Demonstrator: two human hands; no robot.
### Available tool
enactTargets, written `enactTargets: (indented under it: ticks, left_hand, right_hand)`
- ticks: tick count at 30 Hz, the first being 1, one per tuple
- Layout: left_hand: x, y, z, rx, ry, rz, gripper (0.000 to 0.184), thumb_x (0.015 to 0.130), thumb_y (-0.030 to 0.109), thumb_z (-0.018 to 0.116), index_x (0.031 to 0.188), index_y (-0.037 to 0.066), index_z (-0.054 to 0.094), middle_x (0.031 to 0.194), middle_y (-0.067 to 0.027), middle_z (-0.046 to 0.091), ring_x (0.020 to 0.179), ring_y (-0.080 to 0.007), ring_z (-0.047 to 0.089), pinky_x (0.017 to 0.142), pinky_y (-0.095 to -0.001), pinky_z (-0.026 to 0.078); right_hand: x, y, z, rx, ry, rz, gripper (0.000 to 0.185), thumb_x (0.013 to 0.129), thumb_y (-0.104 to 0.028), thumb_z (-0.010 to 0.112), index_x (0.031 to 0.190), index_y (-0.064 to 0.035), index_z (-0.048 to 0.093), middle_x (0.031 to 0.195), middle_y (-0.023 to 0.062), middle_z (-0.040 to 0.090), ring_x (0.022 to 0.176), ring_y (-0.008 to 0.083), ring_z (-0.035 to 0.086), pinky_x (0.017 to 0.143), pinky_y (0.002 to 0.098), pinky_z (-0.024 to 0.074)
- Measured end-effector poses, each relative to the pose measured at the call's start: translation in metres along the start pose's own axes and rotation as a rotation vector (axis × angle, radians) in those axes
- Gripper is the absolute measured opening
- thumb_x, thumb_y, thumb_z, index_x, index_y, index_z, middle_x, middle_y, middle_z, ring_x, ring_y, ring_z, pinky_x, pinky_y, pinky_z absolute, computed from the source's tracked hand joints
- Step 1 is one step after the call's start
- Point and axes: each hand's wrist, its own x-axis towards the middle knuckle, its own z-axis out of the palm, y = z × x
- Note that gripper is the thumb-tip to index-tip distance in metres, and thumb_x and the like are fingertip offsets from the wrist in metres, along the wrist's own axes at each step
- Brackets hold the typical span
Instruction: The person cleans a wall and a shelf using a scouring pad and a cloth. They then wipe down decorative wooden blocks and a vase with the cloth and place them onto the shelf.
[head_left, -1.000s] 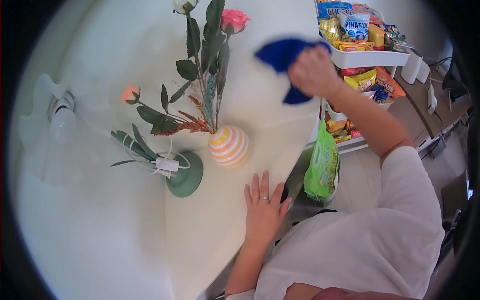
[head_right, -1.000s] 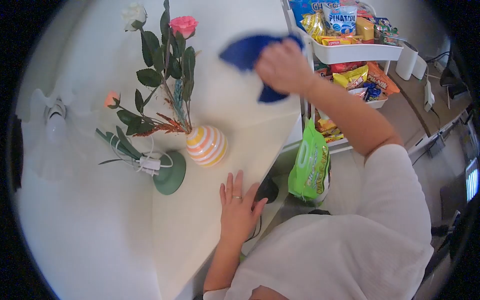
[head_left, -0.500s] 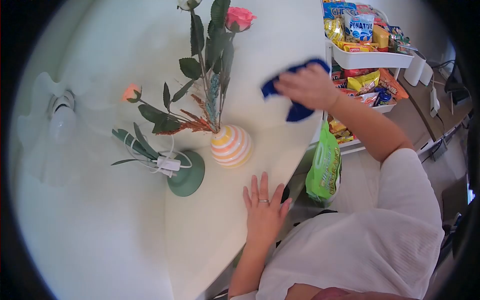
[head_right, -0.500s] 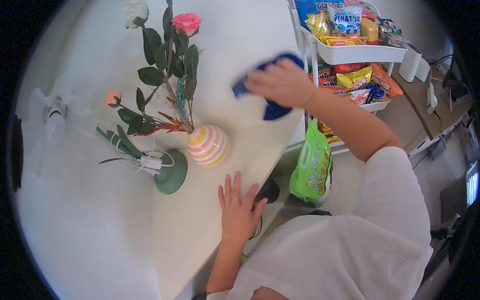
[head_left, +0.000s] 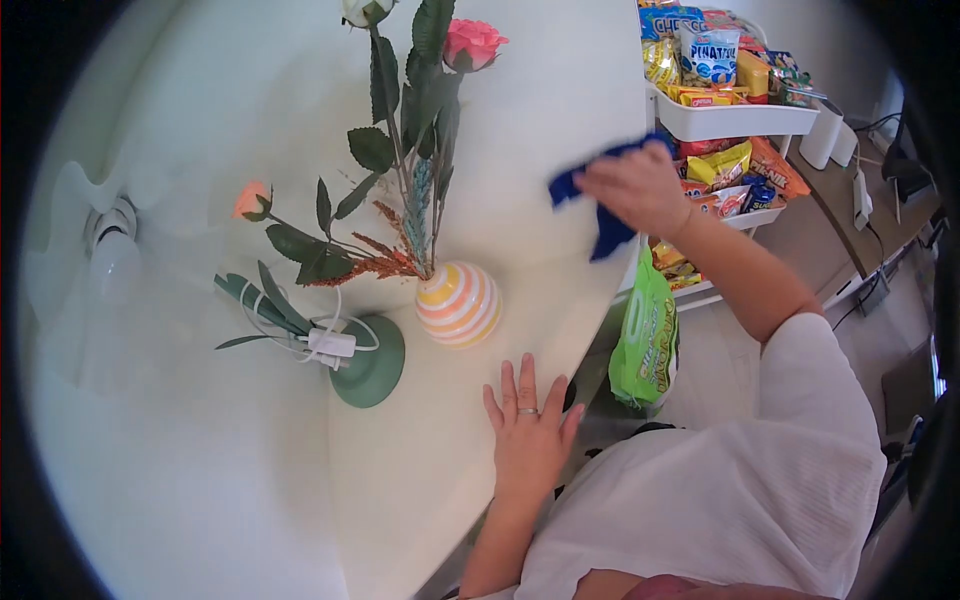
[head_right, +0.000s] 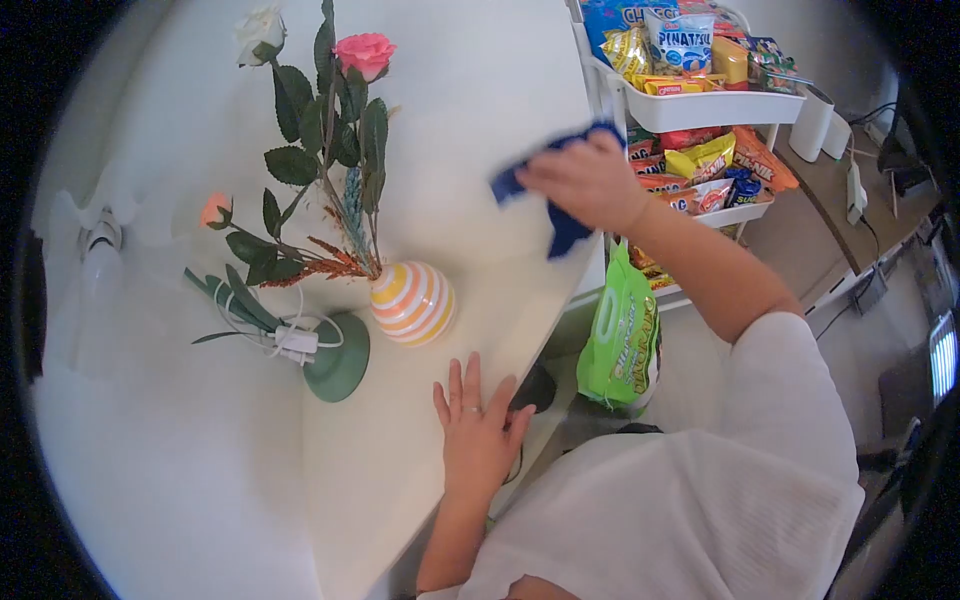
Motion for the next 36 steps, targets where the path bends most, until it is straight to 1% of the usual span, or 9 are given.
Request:
enactTargets:
  ticks: [2, 5, 11, 14, 17, 20, 22, 29, 36]
  left_hand:
    - [-0.002, -0.002, 0.001, 0.009, 0.018, 0.025, 0.039, 0.081, 0.032, 0.068, 0.114, 0.014, 0.061, 0.143, -0.0207, 0.033, 0.133, -0.043, 0.029, 0.105, -0.0636, 0.021]
    - [-0.003, -0.001, 0.004, 0.016, 0.039, 0.044, 0.039, 0.081, 0.032, 0.068, 0.114, 0.014, 0.061, 0.143, -0.0207, 0.034, 0.133, -0.043, 0.029, 0.105, -0.0637, 0.021]
    - [-0.002, 0.001, 0.003, 0.021, 0.032, 0.013, 0.04, 0.08, 0.031, 0.069, 0.114, 0.013, 0.061, 0.143, -0.0208, 0.035, 0.133, -0.0433, 0.03, 0.105, -0.0638, 0.021]
    - [-0.002, 0.0, 0.001, 0.001, 0.044, 0.008, 0.039, 0.08, 0.031, 0.069, 0.114, 0.013, 0.061, 0.143, -0.0207, 0.035, 0.133, -0.0436, 0.03, 0.105, -0.0638, 0.02]
    - [-0.003, 0.0, 0.0, -0.015, 0.04, 0.028, 0.039, 0.081, 0.031, 0.068, 0.114, 0.013, 0.061, 0.143, -0.0206, 0.035, 0.133, -0.0438, 0.03, 0.106, -0.0637, 0.019]
    - [-0.002, 0.0, -0.001, -0.014, 0.019, 0.028, 0.04, 0.082, 0.032, 0.067, 0.116, 0.012, 0.06, 0.143, -0.0204, 0.035, 0.133, -0.0434, 0.03, 0.106, -0.0635, 0.019]
    - [0.0, 0.001, 0.0, -0.001, -0.002, 0.022, 0.041, 0.082, 0.032, 0.067, 0.117, 0.012, 0.059, 0.143, -0.0201, 0.035, 0.133, -0.0429, 0.03, 0.106, -0.0636, 0.019]
    - [0.001, 0.0, 0.006, 0.045, 0.026, -0.014, 0.044, 0.08, 0.033, 0.068, 0.117, 0.012, 0.058, 0.143, -0.0185, 0.035, 0.133, -0.0412, 0.03, 0.106, -0.0633, 0.019]
    - [-0.001, 0.0, 0.004, 0.006, 0.017, -0.018, 0.042, 0.078, 0.033, 0.07, 0.114, 0.013, 0.061, 0.142, -0.0174, 0.038, 0.133, -0.0403, 0.032, 0.107, -0.0621, 0.02]
  right_hand:
    - [-0.044, -0.018, 0.003, 0.142, -0.174, -0.114, 0.035, 0.074, -0.02, 0.058, 0.107, -0.0207, 0.066, 0.104, -0.0064, 0.057, 0.081, 0.0112, 0.05, 0.077, 0.0326, 0.0362]
    - [-0.044, -0.01, -0.005, 0.156, -0.207, -0.139, 0.035, 0.073, -0.021, 0.057, 0.107, -0.0205, 0.066, 0.105, -0.0064, 0.058, 0.081, 0.0113, 0.049, 0.076, 0.0326, 0.0369]
    - [0.026, 0.033, -0.017, -0.009, 0.197, 0.181, 0.033, 0.073, -0.015, 0.059, 0.105, -0.021, 0.067, 0.103, -0.0063, 0.059, 0.084, 0.0147, 0.051, 0.075, 0.0351, 0.0377]
    - [-0.006, 0.01, -0.007, -0.017, 0.063, 0.131, 0.032, 0.072, -0.017, 0.06, 0.103, -0.0209, 0.067, 0.103, -0.0063, 0.058, 0.084, 0.0132, 0.051, 0.075, 0.0336, 0.0378]
    - [-0.069, -0.024, 0.004, 0.175, -0.279, -0.098, 0.033, 0.072, -0.021, 0.059, 0.104, -0.0187, 0.066, 0.107, -0.0055, 0.057, 0.088, 0.0148, 0.051, 0.08, 0.0337, 0.0387]
    - [-0.044, -0.019, -0.011, 0.216, -0.292, -0.144, 0.035, 0.072, -0.022, 0.059, 0.107, -0.0173, 0.065, 0.108, -0.0041, 0.057, 0.091, 0.0158, 0.052, 0.083, 0.0337, 0.0393]
    - [-0.01, -0.015, -0.009, 0.312, -0.138, -0.143, 0.036, 0.072, -0.019, 0.059, 0.108, -0.0157, 0.063, 0.114, -0.0007, 0.058, 0.096, 0.0166, 0.053, 0.084, 0.0341, 0.041]
    - [0.071, -0.075, 0.048, 0.229, 0.001, -0.334, 0.032, 0.075, -0.019, 0.056, 0.105, -0.0127, 0.063, 0.119, -0.0032, 0.055, 0.101, 0.0139, 0.049, 0.086, 0.0309, 0.0386]
    - [0.02, -0.077, 0.041, 0.272, -0.41, -0.545, 0.031, 0.075, -0.019, 0.055, 0.104, -0.0112, 0.063, 0.12, -0.004, 0.054, 0.1, 0.0123, 0.048, 0.086, 0.0324, 0.0356]
